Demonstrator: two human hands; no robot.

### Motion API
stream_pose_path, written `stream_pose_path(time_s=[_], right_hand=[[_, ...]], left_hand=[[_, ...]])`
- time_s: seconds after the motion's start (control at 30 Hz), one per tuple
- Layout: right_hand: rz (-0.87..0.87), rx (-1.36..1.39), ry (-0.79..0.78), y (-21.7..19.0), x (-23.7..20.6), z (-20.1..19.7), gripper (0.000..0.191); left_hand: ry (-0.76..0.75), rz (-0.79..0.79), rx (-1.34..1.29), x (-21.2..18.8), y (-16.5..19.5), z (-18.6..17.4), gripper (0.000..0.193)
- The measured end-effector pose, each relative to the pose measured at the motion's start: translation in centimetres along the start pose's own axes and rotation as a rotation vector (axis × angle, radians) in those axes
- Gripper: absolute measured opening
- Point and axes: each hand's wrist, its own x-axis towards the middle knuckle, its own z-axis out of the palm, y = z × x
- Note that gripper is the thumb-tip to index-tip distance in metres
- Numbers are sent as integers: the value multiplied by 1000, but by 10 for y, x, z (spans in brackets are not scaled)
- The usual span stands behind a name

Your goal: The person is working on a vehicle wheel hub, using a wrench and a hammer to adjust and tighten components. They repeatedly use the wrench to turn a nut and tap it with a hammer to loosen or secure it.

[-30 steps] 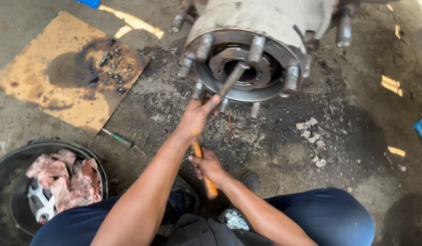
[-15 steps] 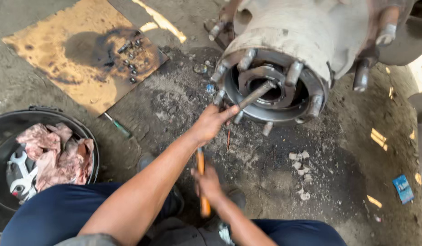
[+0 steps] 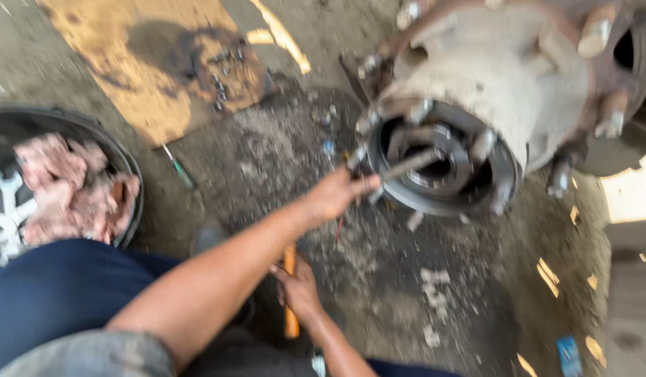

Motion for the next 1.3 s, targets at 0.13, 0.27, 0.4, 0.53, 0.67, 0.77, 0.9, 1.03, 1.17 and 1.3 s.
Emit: stream_pose_path(time_s=[0.13, 0.27, 0.4, 0.53, 0.67, 0.77, 0.9, 1.03, 1.17, 1.3], right_hand=[[229, 33, -154, 25, 8, 12, 14], [20, 227, 46, 22, 10, -5, 10], [36, 30, 58, 0, -5, -14, 15], [142, 93, 10, -2, -14, -3, 18], [146, 63, -30, 15, -2, -3, 20], [158, 46, 0, 24, 6, -10, 22], [148, 89, -2, 27, 11, -16, 23], [169, 79, 10, 27, 14, -16, 23], [179, 71, 6, 27, 18, -15, 23], [191, 42, 15, 27, 21, -14, 23]], left_hand=[[-28, 19, -102, -7, 0, 6, 55], [14, -32, -62, -11, 1, 10, 53], [7, -47, 39, -6, 4, 6, 55], [-45, -65, 19, -7, 2, 2, 60], [22, -4, 16, -12, 0, 0, 57], [60, -11, 155, -10, 1, -2, 59], [64, -35, 128, -7, 7, -3, 62], [71, -27, 147, -8, 15, -5, 61], [146, 63, 60, -10, 23, -10, 57], [170, 16, 75, -9, 28, -15, 56]])
